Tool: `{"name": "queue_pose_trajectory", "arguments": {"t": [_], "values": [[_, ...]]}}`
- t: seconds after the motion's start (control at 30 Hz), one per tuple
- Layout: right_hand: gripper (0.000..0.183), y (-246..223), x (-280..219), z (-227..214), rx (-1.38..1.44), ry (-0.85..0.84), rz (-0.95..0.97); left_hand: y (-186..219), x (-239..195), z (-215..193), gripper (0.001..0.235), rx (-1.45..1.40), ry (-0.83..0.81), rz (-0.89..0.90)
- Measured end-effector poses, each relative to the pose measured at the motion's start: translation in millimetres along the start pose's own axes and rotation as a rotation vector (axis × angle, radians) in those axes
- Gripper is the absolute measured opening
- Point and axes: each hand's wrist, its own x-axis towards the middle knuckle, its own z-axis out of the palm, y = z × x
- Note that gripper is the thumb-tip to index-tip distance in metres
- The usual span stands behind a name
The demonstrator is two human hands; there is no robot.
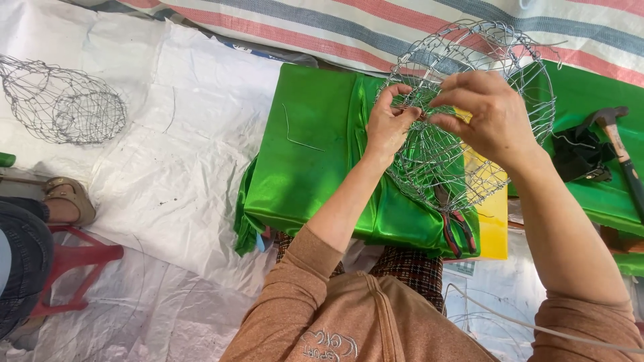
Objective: Finishing the assembly of a wire cage by bending and cutting wires with pliers.
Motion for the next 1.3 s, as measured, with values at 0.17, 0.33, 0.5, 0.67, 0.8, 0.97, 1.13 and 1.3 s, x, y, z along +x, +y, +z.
{"name": "queue_pose_trajectory", "arguments": {"t": [0.17,0.33,0.5,0.67,0.8,0.97,1.13,1.3], "values": [[0.023,-7,9,9,0.218,-0.064,0.022,-9,-1,5,0.047,0.07,0.092,-0.003],[0.021,-15,16,8,0.304,-0.078,0.146,-13,3,-4,0.047,0.183,0.167,0.04],[0.033,-25,21,2,0.335,-0.115,0.18,-3,-6,4,0.052,0.178,0.155,0.045],[0.042,-15,22,7,0.132,-0.345,0.233,-21,10,-5,0.052,0.289,0.14,0.074],[0.055,-31,55,-21,0.028,-0.74,0.426,-27,17,-5,0.051,0.201,0.147,0.038],[0.052,-12,69,-2,0.289,-0.897,0.499,-19,8,-10,0.051,0.212,0.129,0.05],[0.043,-18,76,-9,0.403,-0.953,0.559,-23,10,-12,0.047,0.282,0.121,0.038],[0.041,1,55,13,0.336,-0.85,0.536,-49,27,-9,0.048,0.261,0.048,0.128]]}}
